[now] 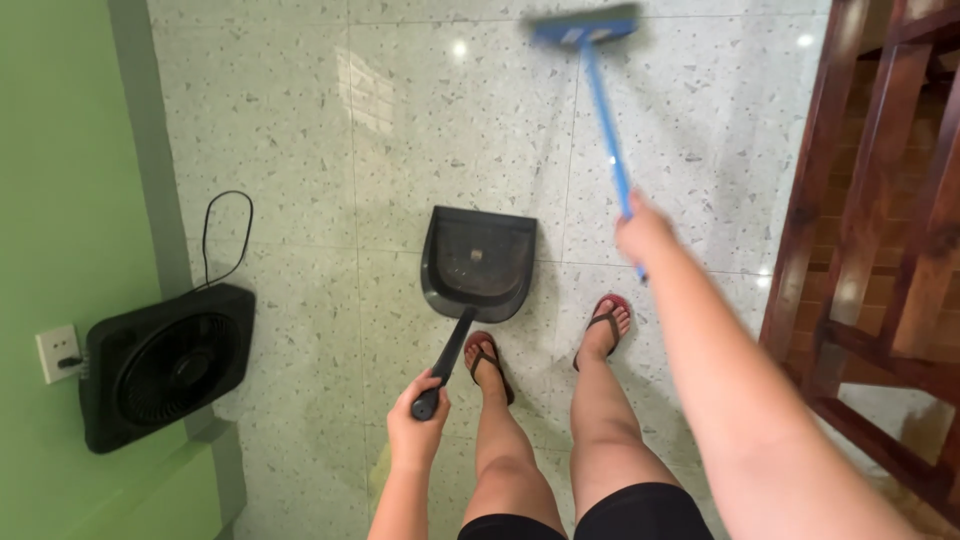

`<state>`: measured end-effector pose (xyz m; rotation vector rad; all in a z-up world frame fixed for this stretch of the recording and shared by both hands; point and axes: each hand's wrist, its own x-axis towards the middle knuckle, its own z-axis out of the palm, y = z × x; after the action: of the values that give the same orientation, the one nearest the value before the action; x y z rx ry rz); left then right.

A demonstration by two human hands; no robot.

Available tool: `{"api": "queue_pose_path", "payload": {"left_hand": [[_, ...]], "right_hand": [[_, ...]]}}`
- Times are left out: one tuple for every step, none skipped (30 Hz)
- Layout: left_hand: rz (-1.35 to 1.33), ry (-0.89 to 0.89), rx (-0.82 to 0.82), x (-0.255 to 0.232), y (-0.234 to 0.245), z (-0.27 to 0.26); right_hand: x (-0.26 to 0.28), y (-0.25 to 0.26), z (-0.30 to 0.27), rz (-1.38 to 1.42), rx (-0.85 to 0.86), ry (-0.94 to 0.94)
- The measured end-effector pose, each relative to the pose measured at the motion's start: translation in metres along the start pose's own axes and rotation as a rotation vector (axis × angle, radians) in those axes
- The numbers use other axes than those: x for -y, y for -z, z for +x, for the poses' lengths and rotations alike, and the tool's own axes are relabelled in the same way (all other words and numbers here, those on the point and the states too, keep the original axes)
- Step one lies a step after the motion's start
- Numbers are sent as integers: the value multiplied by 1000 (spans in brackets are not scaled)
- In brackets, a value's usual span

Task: Sweep the floor using a broom and a dustpan.

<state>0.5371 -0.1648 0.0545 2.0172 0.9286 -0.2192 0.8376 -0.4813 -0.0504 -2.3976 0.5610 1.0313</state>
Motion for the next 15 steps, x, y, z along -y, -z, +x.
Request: {"api": "queue_pose_path", "payload": {"left_hand": [[-3, -8, 4, 17, 1, 3], [14, -27, -8, 35, 5, 2], [30, -45, -20, 53, 9, 2], [38, -59, -15, 63, 12, 8], [17, -78, -8, 74, 15, 14], [-4, -94, 1, 85, 17, 17], [5, -106, 9, 81, 22, 24], [-13, -106, 23, 79, 24, 27], [-30, -107, 38, 76, 27, 29], [-23, -112, 42, 74, 31, 32], [-26, -130, 74, 71, 34, 36], [-30, -149, 108, 67, 35, 39], [-23, -154, 115, 64, 37, 40], [-6, -180, 139, 61, 40, 39], [12, -205, 163, 58, 42, 38]], "right_hand": [[-23, -31, 0, 4, -8, -2], [-47, -66, -3, -68, -50, 117], [-71, -101, -7, -140, -92, 236], [-117, -147, -16, -125, -99, 230], [-159, -188, -25, -147, -232, 485], [-196, -228, -35, -172, -368, 735], [-176, -200, -86, -160, -376, 725], [-155, -172, -143, -31, -80, 425], [-138, -140, -210, 97, 210, 119], [-168, -152, -224, 107, 209, 116], [-199, -163, -238, 240, 190, 206], [-230, -174, -251, 374, 167, 294], [-214, -159, -265, 383, 163, 289], [-200, -144, -280, 360, 193, 132], [-185, -128, -296, 336, 222, -26]]}}
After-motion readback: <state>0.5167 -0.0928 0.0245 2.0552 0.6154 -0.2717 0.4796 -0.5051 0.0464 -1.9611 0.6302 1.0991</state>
